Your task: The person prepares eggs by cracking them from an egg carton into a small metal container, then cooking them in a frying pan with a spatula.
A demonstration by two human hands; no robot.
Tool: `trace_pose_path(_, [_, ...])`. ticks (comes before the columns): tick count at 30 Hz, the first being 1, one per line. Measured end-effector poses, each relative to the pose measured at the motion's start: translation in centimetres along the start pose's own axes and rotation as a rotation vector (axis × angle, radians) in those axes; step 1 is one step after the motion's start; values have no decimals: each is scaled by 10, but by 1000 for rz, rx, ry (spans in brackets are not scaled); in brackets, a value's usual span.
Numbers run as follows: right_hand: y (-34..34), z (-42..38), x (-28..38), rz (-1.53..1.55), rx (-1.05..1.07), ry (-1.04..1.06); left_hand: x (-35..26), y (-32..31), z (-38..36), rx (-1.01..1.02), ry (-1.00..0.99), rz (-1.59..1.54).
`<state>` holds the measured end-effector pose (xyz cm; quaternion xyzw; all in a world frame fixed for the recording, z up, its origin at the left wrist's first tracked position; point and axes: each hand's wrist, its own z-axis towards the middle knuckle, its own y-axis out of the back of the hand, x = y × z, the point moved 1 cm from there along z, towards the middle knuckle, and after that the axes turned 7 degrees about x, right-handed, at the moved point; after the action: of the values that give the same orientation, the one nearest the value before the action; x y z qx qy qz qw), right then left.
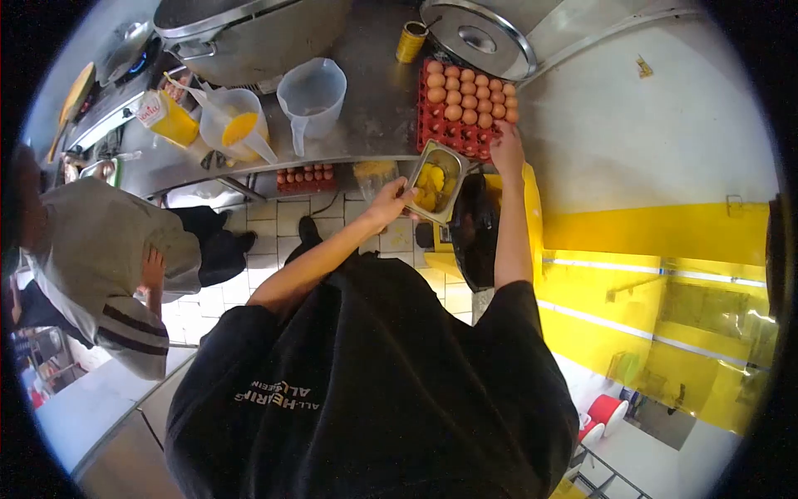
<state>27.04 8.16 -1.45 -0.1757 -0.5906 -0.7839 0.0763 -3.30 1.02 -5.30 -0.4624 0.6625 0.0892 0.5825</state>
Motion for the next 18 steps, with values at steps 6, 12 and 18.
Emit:
trace_pose_path(6, [-41,59,-9,-293,256,59,-4,4,-3,-38,2,18])
trace_pose_path(12, [-7,54,-15,-2,114,143,-7,9,-2,-80,13,88])
trace_pose_path(18, [4,-43,-5,1582,-312,-454,4,3,8,-74,-8,-33])
